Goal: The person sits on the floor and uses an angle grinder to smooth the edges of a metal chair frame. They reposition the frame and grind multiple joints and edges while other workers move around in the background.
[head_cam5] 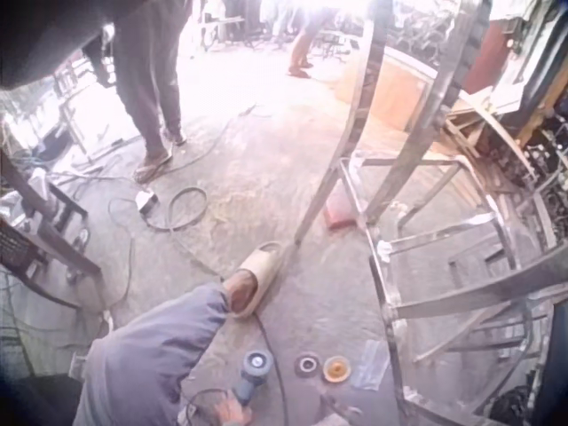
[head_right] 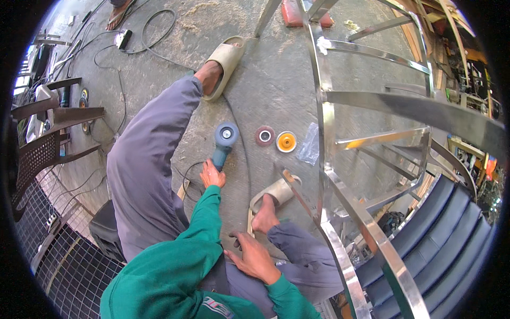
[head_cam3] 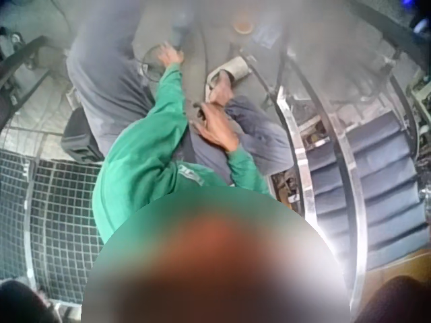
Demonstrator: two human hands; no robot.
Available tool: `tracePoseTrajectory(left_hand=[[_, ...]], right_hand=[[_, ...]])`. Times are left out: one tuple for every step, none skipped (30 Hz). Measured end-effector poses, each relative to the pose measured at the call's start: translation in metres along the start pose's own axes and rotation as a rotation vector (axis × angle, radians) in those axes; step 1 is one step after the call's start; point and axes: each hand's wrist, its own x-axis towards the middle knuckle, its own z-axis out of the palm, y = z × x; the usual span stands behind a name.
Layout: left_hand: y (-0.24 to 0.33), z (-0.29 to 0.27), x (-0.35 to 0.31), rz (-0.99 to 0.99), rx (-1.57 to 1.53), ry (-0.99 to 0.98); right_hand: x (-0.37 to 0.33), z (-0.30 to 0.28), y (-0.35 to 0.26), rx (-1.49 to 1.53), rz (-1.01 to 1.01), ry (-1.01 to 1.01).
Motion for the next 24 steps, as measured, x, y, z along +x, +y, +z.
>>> tracePoseTrajectory(left_hand=[[-0.001, 0.003, 0.001, 0.011, 0.001, 0.017], [-0.002, 0.005, 0.001, 0.021, 0.003, 0.033], [-0.004, 0.008, -0.001, 0.03, 0.011, 0.048], [-0.005, 0.012, -0.001, 0.023, 0.018, 0.058], [-0.005, 0.015, -0.002, 0.016, 0.03, 0.068], [-0.005, 0.019, -0.001, 0.011, 0.041, 0.08], [-0.004, 0.023, 0.001, 0.011, 0.044, 0.071], [-0.003, 0.026, 0.005, 0.01, 0.047, 0.064], [-0.004, 0.028, 0.007, -0.005, 0.048, 0.03], [-0.006, 0.029, 0.008, -0.004, 0.058, 0.031], [-0.008, 0.03, 0.01, -0.015, 0.065, 0.006], [-0.008, 0.031, 0.011, -0.031, 0.072, -0.031], [-0.006, 0.034, 0.011, -0.026, 0.082, -0.008], [-0.005, 0.037, 0.007, -0.032, 0.095, 0.005], [-0.006, 0.038, 0.003, -0.043, 0.105, 0.039], [-0.004, 0.041, 0.001, -0.06, 0.167, 0.085], [-0.002, 0.044, -0.005, -0.095, 0.225, 0.116], [0.0, 0.047, -0.017, -0.135, 0.295, 0.2], [0.007, 0.047, -0.028, -0.192, 0.347, 0.222], [0.012, 0.045, -0.045, -0.199, 0.383, 0.284], [0.018, 0.041, -0.063, -0.222, 0.392, 0.259], [0.021, 0.033, -0.08, -0.183, 0.445, 0.133], [0.023, 0.024, -0.091, -0.152, 0.474, -0.096], [0.027, 0.012, -0.097, -0.112, 0.359, -0.256]], right_hand=[[0.001, 0.0, 0.0, 0.008, 0.002, -0.005], [0.002, -0.001, -0.001, 0.033, 0.022, -0.025], [0.004, -0.001, -0.001, 0.018, -0.004, -0.008], [0.004, -0.001, -0.002, 0.019, -0.01, -0.005], [0.004, -0.001, -0.003, 0.03, -0.016, -0.001], [0.004, -0.001, -0.003, 0.035, -0.003, -0.009], [0.004, -0.002, -0.004, 0.05, 0.008, -0.02], [0.005, -0.002, -0.004, 0.076, 0.006, -0.028], [0.005, -0.001, -0.004, 0.069, 0.015, -0.022], [0.004, 0.0, -0.004, 0.071, 0.014, -0.013], [0.003, 0.001, -0.003, 0.078, 0.008, -0.001], [0.003, 0.001, -0.002, 0.079, 0.024, -0.004], [0.003, 0.001, -0.001, 0.084, 0.034, -0.006], [0.003, 0.002, 0.001, 0.099, 0.051, -0.018], [0.003, 0.003, 0.002, 0.061, 0.033, 0.017], [0.003, 0.002, 0.002, 0.032, 0.019, 0.036], [0.001, 0.003, 0.002, 0.006, 0.019, 0.033], [-0.001, 0.002, 0.001, 0.019, 0.006, 0.038], [-0.001, 0.003, -0.001, 0.034, -0.013, 0.056], [-0.002, 0.003, -0.004, 0.016, -0.018, 0.065], [-0.004, 0.004, -0.007, 0.0, -0.016, 0.08], [-0.005, 0.005, -0.009, -0.013, -0.021, 0.086], [-0.007, 0.005, -0.011, -0.019, -0.012, 0.085], [-0.011, 0.006, -0.012, -0.057, -0.058, 0.1]])
